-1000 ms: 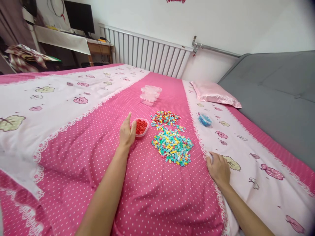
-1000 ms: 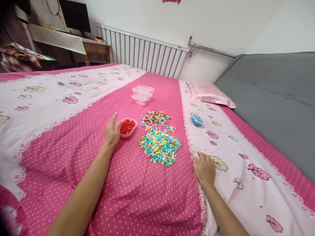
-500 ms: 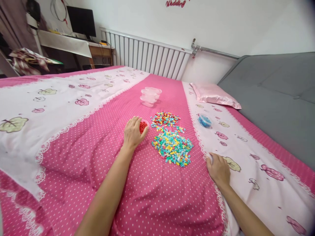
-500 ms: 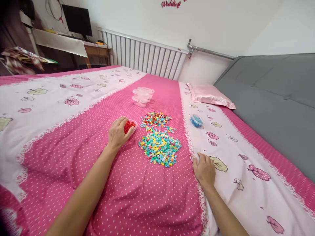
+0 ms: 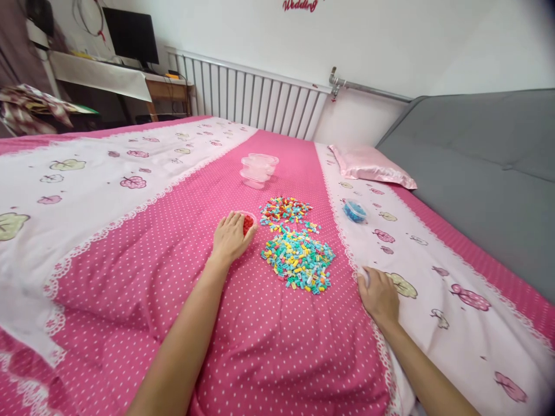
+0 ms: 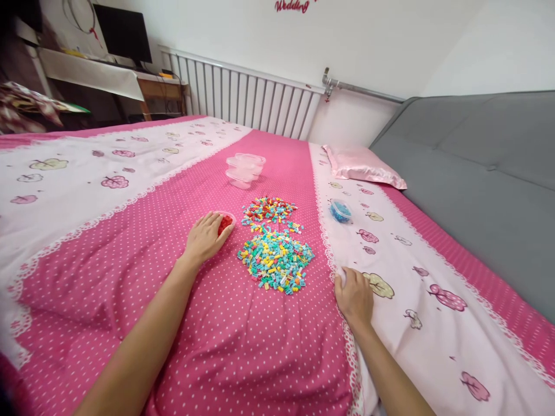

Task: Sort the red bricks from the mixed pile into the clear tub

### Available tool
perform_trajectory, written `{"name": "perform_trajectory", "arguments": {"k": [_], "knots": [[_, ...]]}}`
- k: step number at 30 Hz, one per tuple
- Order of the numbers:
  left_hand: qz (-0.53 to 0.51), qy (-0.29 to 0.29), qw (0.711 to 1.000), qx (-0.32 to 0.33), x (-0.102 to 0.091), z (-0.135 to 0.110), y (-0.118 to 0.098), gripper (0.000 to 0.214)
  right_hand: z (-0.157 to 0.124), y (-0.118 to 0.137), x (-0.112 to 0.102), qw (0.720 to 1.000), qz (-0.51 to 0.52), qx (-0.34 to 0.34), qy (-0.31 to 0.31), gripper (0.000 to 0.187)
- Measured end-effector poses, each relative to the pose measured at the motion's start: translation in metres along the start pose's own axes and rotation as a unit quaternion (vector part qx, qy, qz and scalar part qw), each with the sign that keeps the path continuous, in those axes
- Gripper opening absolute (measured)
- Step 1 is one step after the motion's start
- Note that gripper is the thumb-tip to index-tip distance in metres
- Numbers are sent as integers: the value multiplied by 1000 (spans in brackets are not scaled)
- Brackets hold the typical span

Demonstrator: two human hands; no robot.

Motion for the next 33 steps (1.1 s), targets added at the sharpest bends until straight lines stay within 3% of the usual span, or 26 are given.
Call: {"name": "perform_trajectory", "arguments": {"k": [5, 9, 14, 16, 19, 23, 25, 29, 33], "knots": [[-52, -70, 996, -18, -19, -1, 4, 64, 1, 2, -3, 1000, 7, -1, -5, 35], [-69, -125, 984, -103, -41, -14, 38, 65, 3, -1, -2, 999, 30, 10, 2, 36], [34, -48, 980, -191, -40, -37, 102, 65, 17, 1, 0, 988, 148, 46, 7, 42], [55, -20, 979, -197, -33, -43, 118, 64, 34, 17, -2, 973, 225, 39, 8, 43], [163, 64, 970, -168, -15, -44, 124, 63, 72, 63, -3, 947, 317, -7, 52, 38], [225, 74, 960, -152, -10, -42, 118, 64, 124, 136, 20, 936, 280, -62, 206, 33], [221, 73, 961, -148, -10, -42, 116, 64, 148, 160, 28, 935, 268, -64, 225, 33], [219, 64, 961, -157, -12, -43, 119, 65, 170, 180, 52, 936, 245, -41, 249, 35], [234, 52, 959, -155, -9, -42, 123, 67, 164, 174, 79, 935, 230, -20, 268, 35]]}}
Point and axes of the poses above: each hand's wrist, its own z-axis towards the middle knuckle, its own x-axis out of the palm, y = z × x, the point moved 9 cm from there along z, towards the middle knuckle, and after that the axes turned 9 degrees about x, right-handed, at the moved point
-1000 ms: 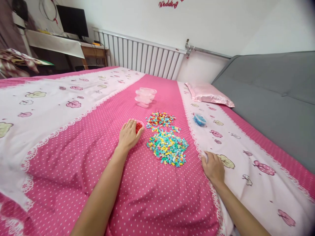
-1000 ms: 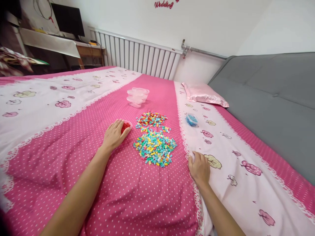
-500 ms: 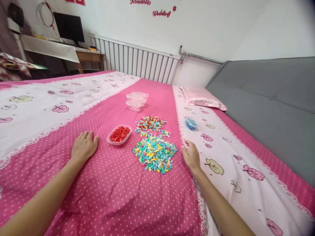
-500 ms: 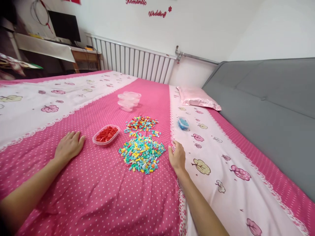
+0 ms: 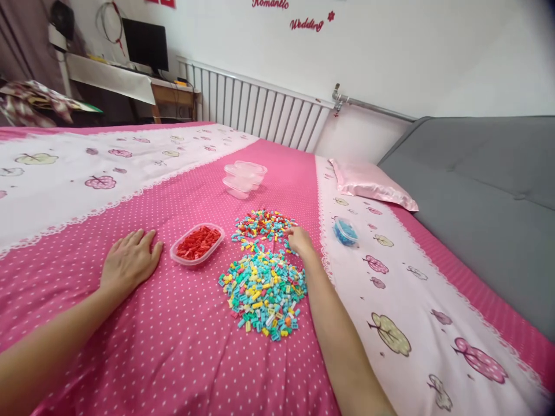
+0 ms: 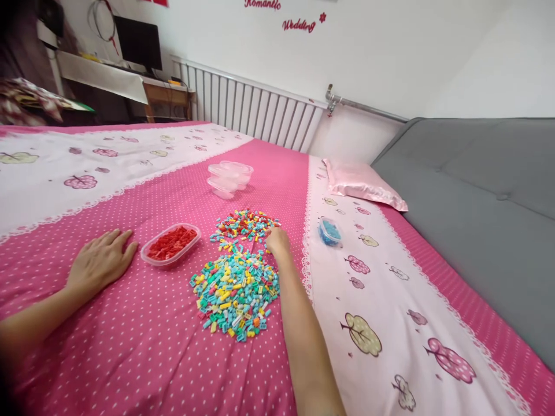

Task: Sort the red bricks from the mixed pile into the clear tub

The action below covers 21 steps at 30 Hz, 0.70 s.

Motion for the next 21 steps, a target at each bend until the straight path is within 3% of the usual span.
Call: {"name": "perform_trajectory", "arguments": {"k": [3, 7, 14, 18, 21], "knots": [[9, -2, 1000, -18, 4, 4, 3, 69, 4, -14, 10, 1000, 12, -2, 8, 40], [16, 7, 999, -44, 9, 13, 7, 71, 19, -20, 21, 996, 48, -22, 67, 48], [28, 18, 997, -66, 15, 23, 11, 71, 32, -28, 34, 984, 93, 10, 154, 39], [27, 22, 997, -68, 15, 22, 11, 70, 18, -24, 37, 964, 117, 28, 238, 33], [21, 27, 997, -73, 14, 20, 11, 69, -3, -13, 42, 923, 146, 12, 357, 27]]}}
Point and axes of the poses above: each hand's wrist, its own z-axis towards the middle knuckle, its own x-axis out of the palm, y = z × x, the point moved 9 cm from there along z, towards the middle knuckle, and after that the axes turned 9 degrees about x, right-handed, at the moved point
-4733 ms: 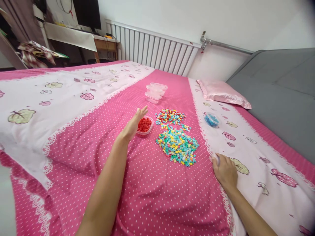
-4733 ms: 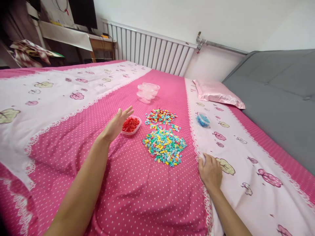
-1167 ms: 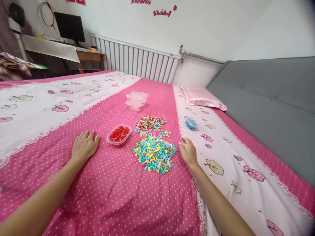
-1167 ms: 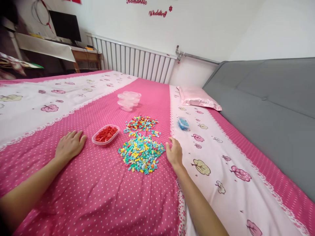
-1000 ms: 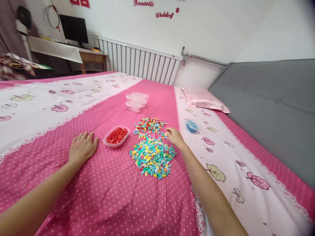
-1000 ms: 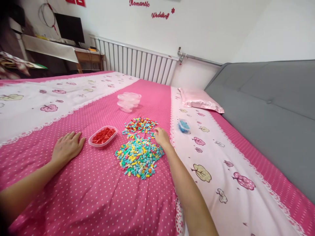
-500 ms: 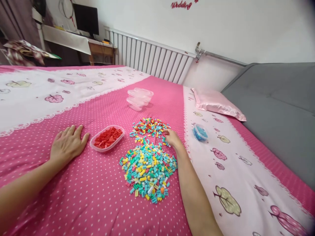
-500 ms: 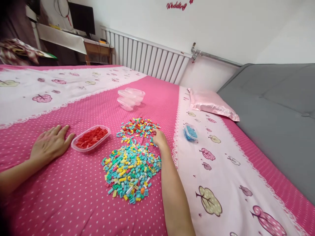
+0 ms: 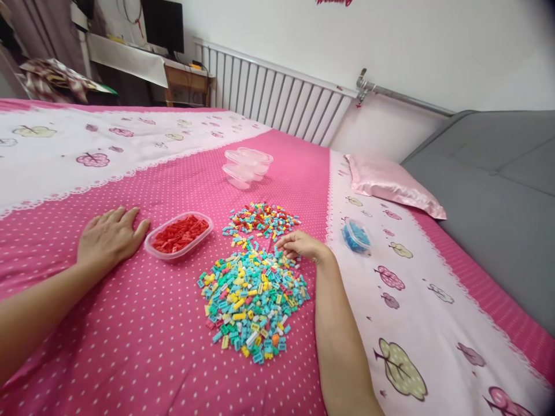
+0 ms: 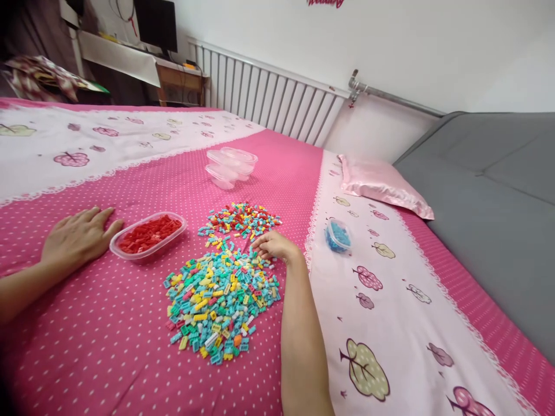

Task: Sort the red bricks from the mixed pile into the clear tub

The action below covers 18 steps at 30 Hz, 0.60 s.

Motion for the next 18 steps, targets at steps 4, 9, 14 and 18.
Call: {"name": "perform_trajectory", "arguments": {"k": [4, 9, 14, 18], "knots": [[-7, 8, 1000, 0, 0, -1, 0, 68, -4, 9, -23, 994, 23, -47, -91, 31], [-2, 1, 1000, 0, -2, -1, -1, 67, 0, 9, -54, 947, -62, -75, -306, 32], [6, 3, 1000, 2, -6, -2, -4, 66, 10, 12, -38, 945, -118, -97, -288, 38], [3, 4, 1000, -3, -8, -3, -4, 65, 9, 16, -29, 941, -172, -108, -270, 38]]}}
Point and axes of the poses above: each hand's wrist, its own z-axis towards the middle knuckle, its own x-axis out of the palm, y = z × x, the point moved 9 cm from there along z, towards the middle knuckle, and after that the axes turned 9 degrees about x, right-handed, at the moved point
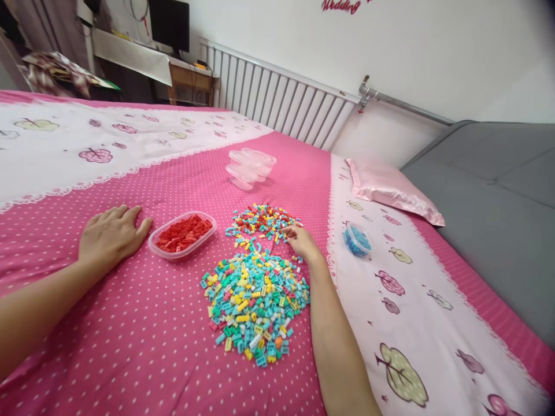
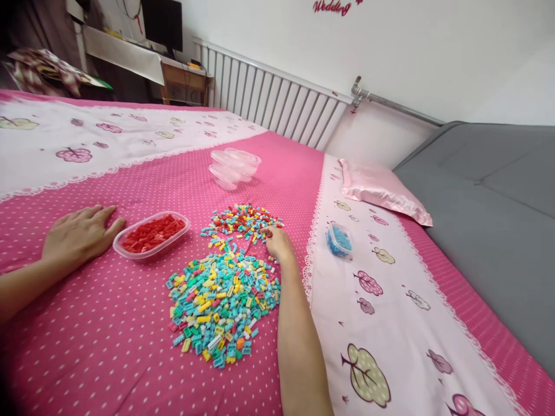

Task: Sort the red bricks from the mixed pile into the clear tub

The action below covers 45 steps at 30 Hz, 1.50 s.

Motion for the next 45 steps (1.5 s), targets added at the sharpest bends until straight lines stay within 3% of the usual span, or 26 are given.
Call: {"name": "perform_trajectory", "arguments": {"k": [7, 14, 22, 27, 34, 38, 45], "knots": [[-15, -13, 1000, 1, 1, 0, 1, 65, -1, -2, -4, 999, -35, 23, -11, 37], [-11, -8, 1000, -4, -1, 0, 1, 65, 3, 0, 1, 1000, -22, -14, -11, 50], [-6, -8, 1000, -4, 0, 0, 2, 65, -2, 0, 0, 999, -22, 28, 8, 32], [-10, -9, 1000, -1, -1, 0, 1, 65, -3, -2, -3, 999, -2, 47, -1, 32], [-16, -6, 1000, -7, -2, -1, 1, 65, -3, -13, 9, 988, 94, 100, 67, 29], [-16, -5, 1000, -4, -2, -1, 0, 65, -5, -13, 9, 981, 137, 122, 68, 29], [-28, -19, 999, -7, -3, -2, 0, 64, -11, -3, 18, 971, 170, 111, 129, 46]]}}
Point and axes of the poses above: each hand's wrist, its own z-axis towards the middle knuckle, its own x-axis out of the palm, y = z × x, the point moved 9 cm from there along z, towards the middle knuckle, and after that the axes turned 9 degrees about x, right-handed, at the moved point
